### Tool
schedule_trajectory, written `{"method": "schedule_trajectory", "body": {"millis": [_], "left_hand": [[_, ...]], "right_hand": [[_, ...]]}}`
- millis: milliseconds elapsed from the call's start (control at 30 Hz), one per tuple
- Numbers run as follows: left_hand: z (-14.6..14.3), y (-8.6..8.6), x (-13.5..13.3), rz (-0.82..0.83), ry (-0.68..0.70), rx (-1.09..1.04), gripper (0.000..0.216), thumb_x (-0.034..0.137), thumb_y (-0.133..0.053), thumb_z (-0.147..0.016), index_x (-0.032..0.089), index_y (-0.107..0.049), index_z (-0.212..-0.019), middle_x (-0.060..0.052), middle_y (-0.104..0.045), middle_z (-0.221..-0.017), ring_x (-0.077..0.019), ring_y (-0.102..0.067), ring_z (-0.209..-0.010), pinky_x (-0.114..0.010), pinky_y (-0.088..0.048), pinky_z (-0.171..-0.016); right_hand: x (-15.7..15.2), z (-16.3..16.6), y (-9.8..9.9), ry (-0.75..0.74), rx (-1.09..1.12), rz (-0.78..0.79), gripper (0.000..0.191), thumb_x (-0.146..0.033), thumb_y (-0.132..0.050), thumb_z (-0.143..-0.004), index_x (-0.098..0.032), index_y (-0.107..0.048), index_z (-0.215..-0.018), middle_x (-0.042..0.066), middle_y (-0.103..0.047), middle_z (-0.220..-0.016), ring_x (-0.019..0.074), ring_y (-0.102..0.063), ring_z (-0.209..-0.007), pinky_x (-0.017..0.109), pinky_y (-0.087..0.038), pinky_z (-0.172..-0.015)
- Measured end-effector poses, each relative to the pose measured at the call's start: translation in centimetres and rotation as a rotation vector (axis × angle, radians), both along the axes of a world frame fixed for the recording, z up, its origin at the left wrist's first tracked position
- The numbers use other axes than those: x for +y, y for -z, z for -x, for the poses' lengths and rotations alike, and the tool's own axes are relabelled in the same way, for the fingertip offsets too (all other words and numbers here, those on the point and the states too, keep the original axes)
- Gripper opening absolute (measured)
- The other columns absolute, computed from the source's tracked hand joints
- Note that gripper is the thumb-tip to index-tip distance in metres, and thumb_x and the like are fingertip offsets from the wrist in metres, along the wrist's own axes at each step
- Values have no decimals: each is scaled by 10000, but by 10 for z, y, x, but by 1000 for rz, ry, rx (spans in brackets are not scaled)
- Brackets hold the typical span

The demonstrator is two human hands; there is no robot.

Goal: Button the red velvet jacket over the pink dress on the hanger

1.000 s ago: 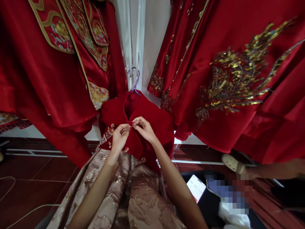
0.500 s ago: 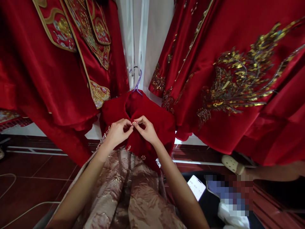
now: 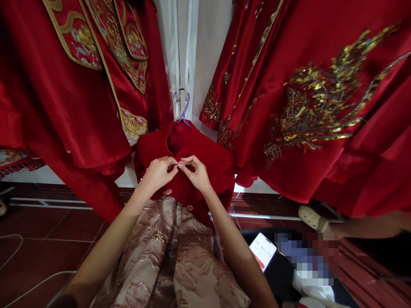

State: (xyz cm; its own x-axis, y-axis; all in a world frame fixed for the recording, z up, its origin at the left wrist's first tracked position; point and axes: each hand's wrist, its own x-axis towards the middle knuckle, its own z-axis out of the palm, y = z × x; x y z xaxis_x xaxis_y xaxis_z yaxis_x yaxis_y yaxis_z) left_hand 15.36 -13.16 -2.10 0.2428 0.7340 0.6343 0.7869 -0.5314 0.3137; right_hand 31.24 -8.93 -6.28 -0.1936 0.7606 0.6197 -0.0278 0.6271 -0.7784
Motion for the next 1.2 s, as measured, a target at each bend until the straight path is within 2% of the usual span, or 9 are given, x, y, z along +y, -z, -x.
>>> {"method": "schedule_trajectory", "body": {"millis": [233,467,600,700,867,967,1067,1200], "left_hand": [[4,-5,3,-20,53,125,94,214,-527,-809,194,-612,-775,-46,-604,-722,-170,-580,-645,-265,-430,-632],[10,-11,14,18,208,221,138,180,-508,-794,193,-618,-710,-48,-595,-714,-172,-578,-645,-278,-436,-671],[6,-7,22,38,263,253,104,130,-536,-762,187,-616,-796,-64,-599,-799,-202,-598,-788,-292,-463,-755],[-2,8,19,13,207,144,137,123,-509,-801,184,-582,-900,-81,-589,-887,-219,-587,-879,-312,-474,-792],[-2,51,-7,-14,119,-191,257,171,-454,-871,216,-513,-1117,-92,-559,-1087,-217,-531,-1054,-369,-430,-939],[9,78,-19,-90,-52,-335,306,167,-496,-844,235,-506,-1142,-92,-526,-1148,-230,-484,-1115,-415,-373,-1001],[21,99,-19,-142,-241,-407,339,192,-582,-782,225,-509,-1111,-101,-494,-1155,-260,-466,-1130,-449,-355,-1008],[28,117,-7,-143,-316,-479,441,232,-640,-736,203,-464,-1139,-120,-458,-1159,-275,-462,-1130,-461,-370,-996]], "right_hand": [[4,-4,-3,-16,-68,-5,277,-400,-702,-743,-197,-583,-891,45,-653,-879,168,-630,-842,351,-504,-841],[12,-10,-4,-52,-195,-68,240,-359,-675,-753,-209,-523,-863,46,-636,-891,180,-615,-851,366,-484,-834],[18,-5,-5,2,-202,-68,222,-288,-644,-719,-216,-482,-853,8,-583,-833,151,-570,-770,321,-470,-770],[18,6,-5,140,-144,-36,188,-241,-584,-711,-224,-453,-844,-24,-531,-767,129,-518,-697,285,-442,-708],[17,17,0,287,-96,-27,181,-217,-560,-699,-229,-445,-838,-40,-499,-723,120,-465,-639,267,-396,-652],[29,13,2,268,-87,-23,195,-229,-583,-672,-227,-445,-811,-43,-493,-709,117,-460,-636,263,-391,-647],[50,6,-1,190,-36,26,195,-235,-569,-649,-228,-429,-785,-55,-479,-667,112,-462,-606,263,-389,-634],[74,0,-10,77,28,139,179,-278,-559,-647,-230,-425,-756,-64,-487,-615,111,-475,-573,262,-387,-615]]}}
